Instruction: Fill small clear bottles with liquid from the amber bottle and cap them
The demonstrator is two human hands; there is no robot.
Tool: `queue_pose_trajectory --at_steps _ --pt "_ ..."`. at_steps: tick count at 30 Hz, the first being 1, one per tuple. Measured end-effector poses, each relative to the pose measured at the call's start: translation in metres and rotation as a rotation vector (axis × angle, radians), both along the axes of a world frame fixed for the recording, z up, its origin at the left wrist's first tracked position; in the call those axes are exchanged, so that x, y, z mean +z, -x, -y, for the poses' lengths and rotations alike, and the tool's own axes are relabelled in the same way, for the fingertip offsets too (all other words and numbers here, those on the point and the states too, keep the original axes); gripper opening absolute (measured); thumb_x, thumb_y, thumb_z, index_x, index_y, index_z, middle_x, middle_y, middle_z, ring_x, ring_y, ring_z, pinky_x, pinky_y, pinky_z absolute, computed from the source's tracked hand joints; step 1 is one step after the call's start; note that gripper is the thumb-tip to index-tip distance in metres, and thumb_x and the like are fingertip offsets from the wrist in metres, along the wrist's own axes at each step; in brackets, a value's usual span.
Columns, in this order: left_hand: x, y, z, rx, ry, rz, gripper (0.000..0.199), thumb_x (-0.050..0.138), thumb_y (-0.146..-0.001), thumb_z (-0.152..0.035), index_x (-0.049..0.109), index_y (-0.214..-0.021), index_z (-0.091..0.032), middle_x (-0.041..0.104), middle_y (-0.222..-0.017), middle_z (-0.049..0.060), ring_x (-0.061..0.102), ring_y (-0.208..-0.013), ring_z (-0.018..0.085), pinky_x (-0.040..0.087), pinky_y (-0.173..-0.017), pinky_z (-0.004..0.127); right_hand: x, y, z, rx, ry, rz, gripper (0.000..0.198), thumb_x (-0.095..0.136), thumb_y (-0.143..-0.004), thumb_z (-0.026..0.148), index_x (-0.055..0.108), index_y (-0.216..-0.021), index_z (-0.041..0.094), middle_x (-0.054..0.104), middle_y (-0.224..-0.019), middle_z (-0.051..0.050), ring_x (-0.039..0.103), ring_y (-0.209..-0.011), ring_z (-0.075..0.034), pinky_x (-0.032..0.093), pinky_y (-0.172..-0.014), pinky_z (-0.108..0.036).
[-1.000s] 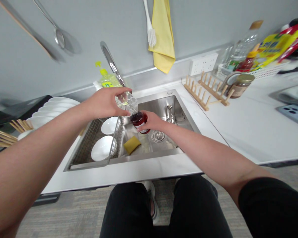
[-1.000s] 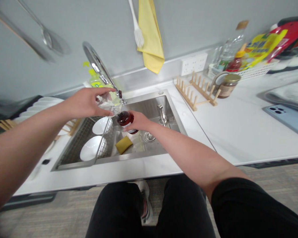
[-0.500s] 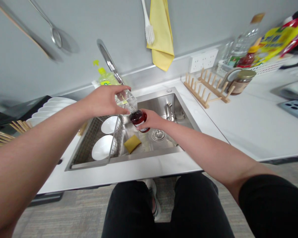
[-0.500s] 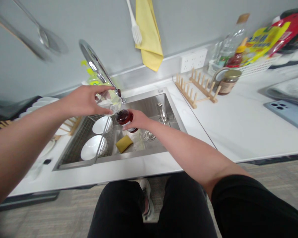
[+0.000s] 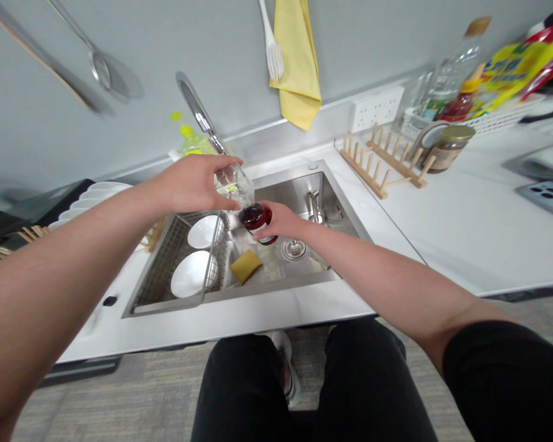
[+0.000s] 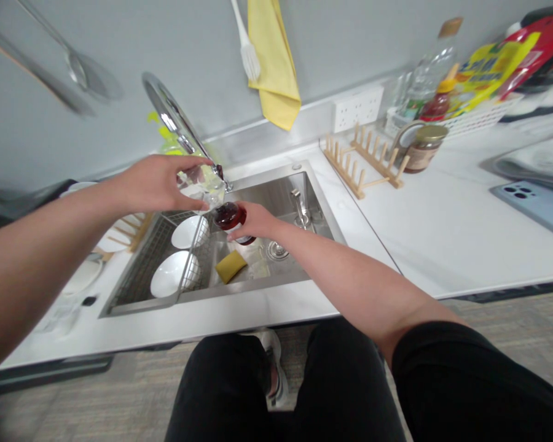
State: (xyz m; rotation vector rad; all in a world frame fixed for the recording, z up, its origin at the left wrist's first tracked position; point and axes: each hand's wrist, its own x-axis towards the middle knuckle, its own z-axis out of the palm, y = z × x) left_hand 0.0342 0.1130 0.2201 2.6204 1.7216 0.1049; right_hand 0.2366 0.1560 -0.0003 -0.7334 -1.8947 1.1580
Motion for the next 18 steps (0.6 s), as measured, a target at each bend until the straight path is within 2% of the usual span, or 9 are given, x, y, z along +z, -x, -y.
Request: queue_pose_trajectory --at_steps 13,18 --pt "0.0011 -0.0031 0.0000 0.017 0.016 0.037 0.109 0.099 -0.065 -0.063 0.069 -0.163 -0.026 0.082 -0.131 0.010 0.073 -0.121 0.036 0.053 -0.111 0.047 0.0034 -0.0023 0.0030 0.020 0.016 -0.008 0.070 0.109 -0.063 0.034 0.081 -0.126 0.024 0.088 -0.126 -0.005 0.080 -0.122 -0.036 0.061 -0.118 -0.057" --pt "0.0001 -0.0019 -0.0013 -0.012 -0.006 -0.022 0.107 0.094 -0.072 -0.068 0.067 -0.166 -0.024 0.081 -0.138 0.009 0.074 -0.118 0.035 0.053 -0.111 0.049 0.0049 -0.0032 0.0036 0.024 -0.002 -0.004 0.070 0.108 -0.064 0.031 0.082 -0.129 0.025 0.087 -0.127 -0.006 0.079 -0.125 -0.038 0.060 -0.120 -0.060"
